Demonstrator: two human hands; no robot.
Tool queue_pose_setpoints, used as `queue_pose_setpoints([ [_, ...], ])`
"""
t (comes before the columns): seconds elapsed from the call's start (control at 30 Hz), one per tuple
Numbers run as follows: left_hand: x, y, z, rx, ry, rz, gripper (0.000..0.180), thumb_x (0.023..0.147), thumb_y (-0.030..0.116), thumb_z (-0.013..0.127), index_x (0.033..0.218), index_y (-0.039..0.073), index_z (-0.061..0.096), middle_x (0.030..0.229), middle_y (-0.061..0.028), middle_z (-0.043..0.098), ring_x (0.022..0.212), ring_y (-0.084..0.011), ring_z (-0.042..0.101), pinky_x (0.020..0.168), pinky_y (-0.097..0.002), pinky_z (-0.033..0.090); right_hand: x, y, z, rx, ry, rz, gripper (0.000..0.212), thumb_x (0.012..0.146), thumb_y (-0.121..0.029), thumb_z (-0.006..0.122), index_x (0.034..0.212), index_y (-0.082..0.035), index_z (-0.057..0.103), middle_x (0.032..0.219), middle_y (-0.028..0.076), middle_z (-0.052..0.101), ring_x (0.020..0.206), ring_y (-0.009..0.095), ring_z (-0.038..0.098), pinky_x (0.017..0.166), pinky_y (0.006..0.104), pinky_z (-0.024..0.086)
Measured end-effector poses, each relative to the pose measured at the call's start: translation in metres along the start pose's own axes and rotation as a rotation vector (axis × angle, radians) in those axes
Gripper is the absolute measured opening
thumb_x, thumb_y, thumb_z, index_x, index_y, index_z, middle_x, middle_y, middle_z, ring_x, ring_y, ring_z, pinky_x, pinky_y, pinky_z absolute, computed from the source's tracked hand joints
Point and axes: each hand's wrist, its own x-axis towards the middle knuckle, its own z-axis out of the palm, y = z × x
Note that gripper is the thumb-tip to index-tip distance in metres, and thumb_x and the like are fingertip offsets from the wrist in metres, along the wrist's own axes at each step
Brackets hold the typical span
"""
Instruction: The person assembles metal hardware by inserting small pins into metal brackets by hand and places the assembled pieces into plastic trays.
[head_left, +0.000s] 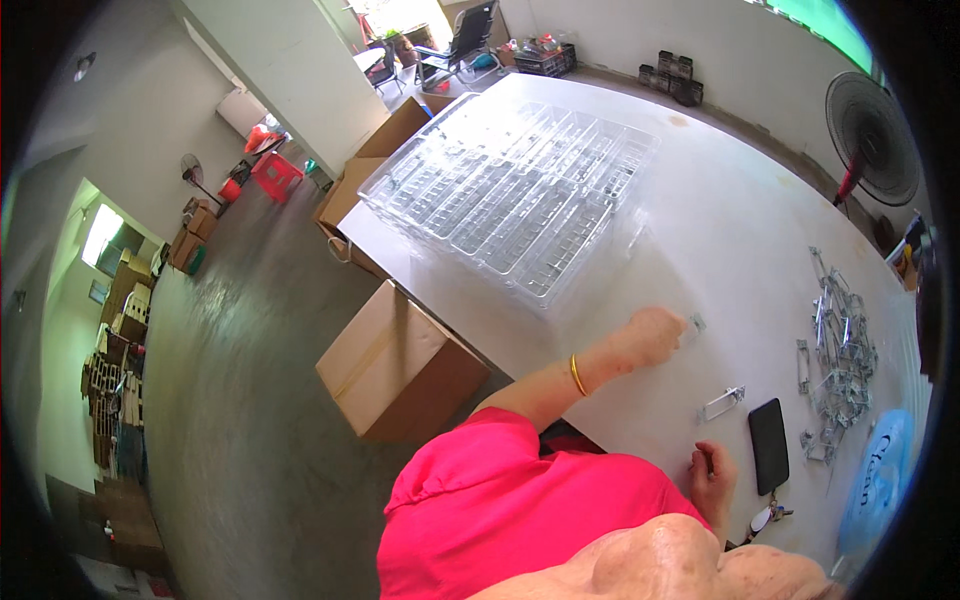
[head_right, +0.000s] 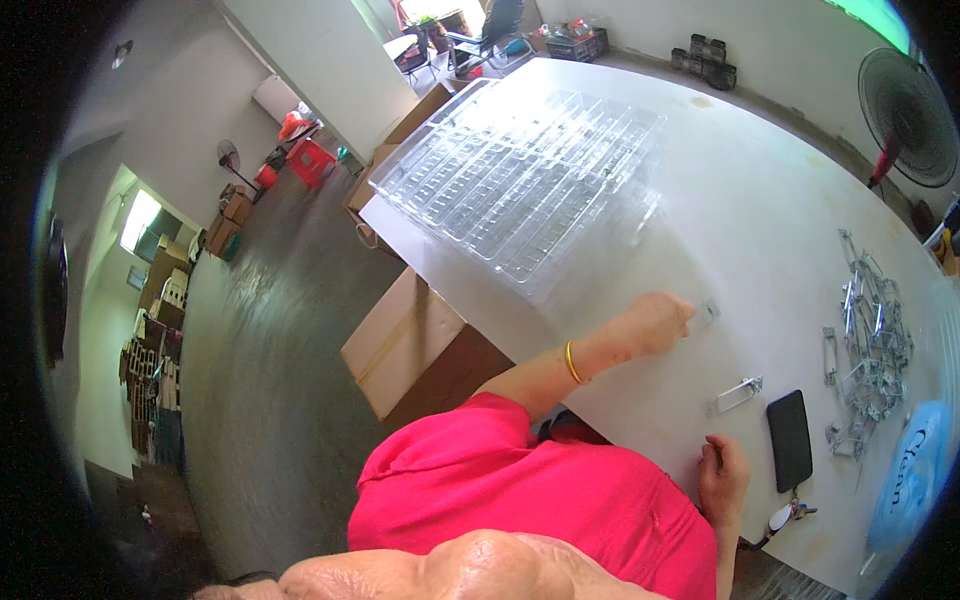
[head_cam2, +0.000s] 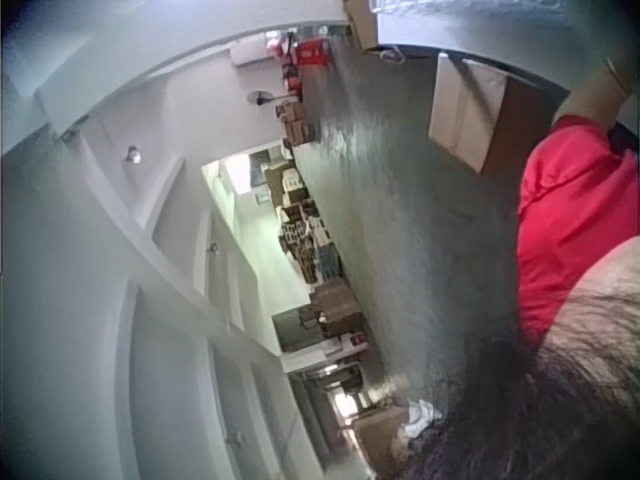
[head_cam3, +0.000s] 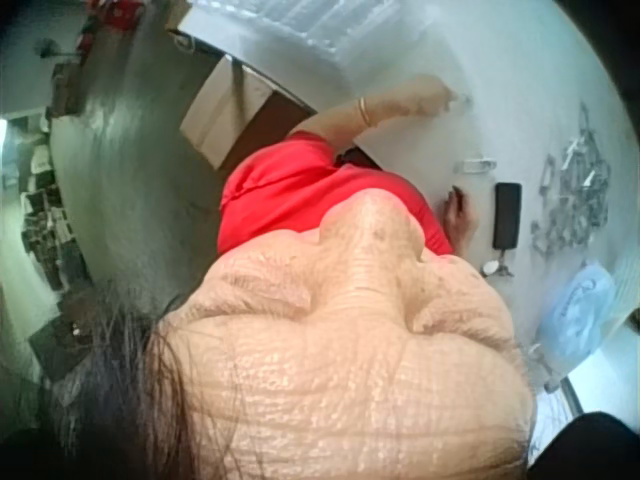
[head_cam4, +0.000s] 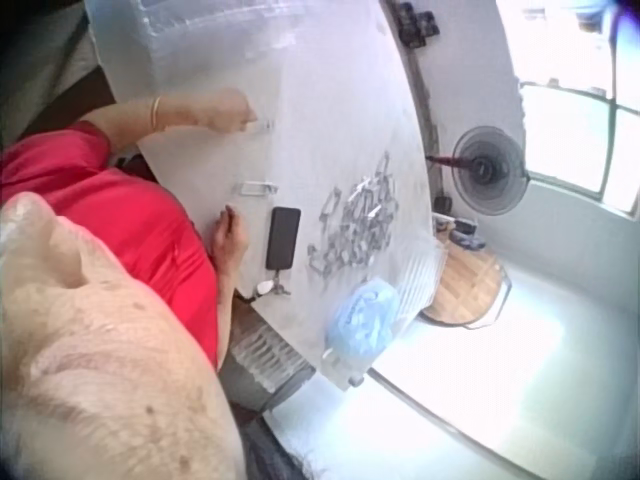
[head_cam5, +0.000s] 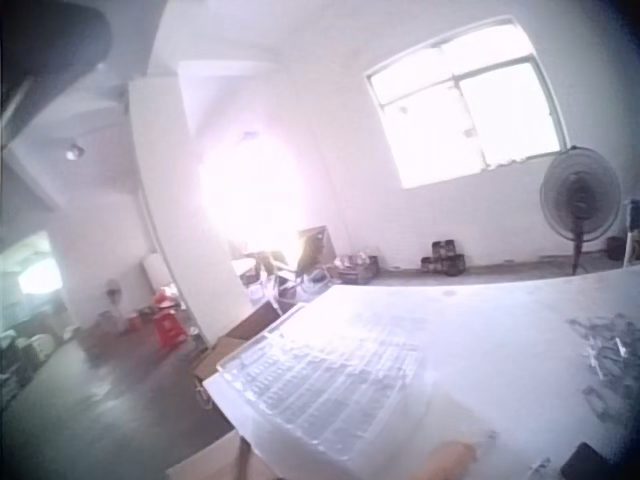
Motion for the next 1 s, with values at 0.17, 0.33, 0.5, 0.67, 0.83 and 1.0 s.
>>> queue_pose_setpoints([
  [0.17,-0.056,0.038,-0.054,-0.121,0.295,0.09,0.013,0.088,0.015,0.07,0.087,0.003,0.066,0.087,-0.016,0.067,0.082,-0.0357,0.069,0.072,-0.0445,0.055,0.0,0.002,0.0,0.093,0.001,0.064,0.012,0.096,-0.002,0.063,0.108,-0.001,0.066,0.086,0.008,0.067,0.071,0.016,0.062,0.066,0.0307,0.051],
  [0.33,-0.147,0.061,-0.16,-0.295,0.513,0.237,0.012,0.085,0.006,0.075,0.086,0.004,0.063,0.08,-0.0102,0.063,0.073,-0.0299,0.066,0.063,-0.0386,0.053,0.005,0.015,0.004,0.223,-0.007,0.075,0.011,0.098,-0.002,0.062,0.108,-0.001,0.066,0.083,0.004,0.065,0.069,0.011,0.059,0.061,0.0269,0.048],
  [0.5,-0.176,-0.01,-0.239,0.012,0.893,-0.125,0.004,0.088,0.006,0.073,0.088,0.002,0.072,0.081,-0.0083,0.07,0.073,-0.0112,0.065,0.065,-0.027,0.051,0.006,0.025,0.005,0.307,0.028,0.1,0.009,0.098,-0.002,0.061,0.107,-0.001,0.065,0.08,0.002,0.062,0.066,0.009,0.057,0.058,0.0242,0.046],
  [0.67,-0.216,-0.11,-0.305,0.214,1.11,-0.392,0.018,0.09,0.018,0.074,0.088,0.0,0.072,0.07,-0.0115,0.069,0.062,-0.0132,0.063,0.06,-0.0306,0.049,0.008,0.023,0.001,0.354,-0.028,0.112,0.007,0.099,-0.002,0.06,0.105,-0.001,0.063,0.08,0.001,0.06,0.067,0.007,0.055,0.057,0.0235,0.045],
  [0.83,-0.236,-0.165,-0.319,0.285,1.055,-0.577,0.018,0.088,0.018,0.074,0.085,0.0,0.072,0.07,-0.0139,0.07,0.061,-0.02,0.067,0.061,-0.0331,0.05,0.007,0.047,0.003,0.456,0.022,0.202,0.009,0.1,-0.004,0.058,0.109,-0.003,0.061,0.081,-0.001,0.059,0.065,0.005,0.052,0.055,0.0221,0.043],
  [1.0,-0.226,-0.205,-0.309,0.347,0.953,-0.475,0.017,0.084,0.018,0.076,0.084,0.001,0.072,0.077,-0.016,0.07,0.071,-0.0312,0.068,0.068,-0.0396,0.052,0.012,0.037,-0.001,0.483,0.013,0.261,0.009,0.101,-0.006,0.058,0.11,-0.005,0.06,0.081,-0.001,0.059,0.062,0.004,0.05,0.053,0.0202,0.04],
])
